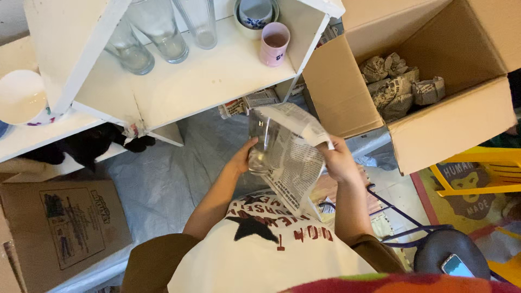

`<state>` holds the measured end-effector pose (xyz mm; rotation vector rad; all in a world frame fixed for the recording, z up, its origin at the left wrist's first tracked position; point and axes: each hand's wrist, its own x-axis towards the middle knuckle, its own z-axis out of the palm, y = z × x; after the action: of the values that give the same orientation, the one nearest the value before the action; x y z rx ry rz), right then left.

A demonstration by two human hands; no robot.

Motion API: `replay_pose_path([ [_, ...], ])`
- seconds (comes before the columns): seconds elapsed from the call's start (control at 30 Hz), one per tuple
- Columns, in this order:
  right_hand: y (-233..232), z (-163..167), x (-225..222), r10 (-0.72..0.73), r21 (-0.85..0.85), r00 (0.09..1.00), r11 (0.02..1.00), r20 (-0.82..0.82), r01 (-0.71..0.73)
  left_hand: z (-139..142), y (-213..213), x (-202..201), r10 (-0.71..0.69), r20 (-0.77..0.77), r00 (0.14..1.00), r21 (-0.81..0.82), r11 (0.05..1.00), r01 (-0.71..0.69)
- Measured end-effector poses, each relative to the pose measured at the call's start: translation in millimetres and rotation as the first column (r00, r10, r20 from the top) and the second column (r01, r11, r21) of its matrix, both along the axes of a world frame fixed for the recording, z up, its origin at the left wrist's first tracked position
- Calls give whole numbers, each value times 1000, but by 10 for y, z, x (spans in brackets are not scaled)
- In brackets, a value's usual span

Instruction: The person kneels on a plastic-covered floor and crumples sheets of newspaper by hand, placing each ball into an open cardboard box already filled with crumpled paper. They briefly handle a glass and a cup on a nearby white shelf before returning to crumpling newspaper.

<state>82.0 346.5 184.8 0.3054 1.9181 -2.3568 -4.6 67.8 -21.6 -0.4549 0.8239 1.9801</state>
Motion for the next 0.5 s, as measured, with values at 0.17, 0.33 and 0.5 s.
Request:
replay_pose_path([
  [0.17, 95, 409, 5, -51, 29, 998, 998, 39, 50, -343, 0, -15, 95, 145, 985, 266, 955, -131],
  [0.33, 115, 799, 17, -115, 22, 993, 993, -37, 116, -366, -128, -32, 97, -60, 993, 570, 820, -46],
  [0.5, 409, 1063, 59, -336, 47, 941, 940, -50, 338, -91, -218, 34, 221, -92, 971, 384, 907, -170],
])
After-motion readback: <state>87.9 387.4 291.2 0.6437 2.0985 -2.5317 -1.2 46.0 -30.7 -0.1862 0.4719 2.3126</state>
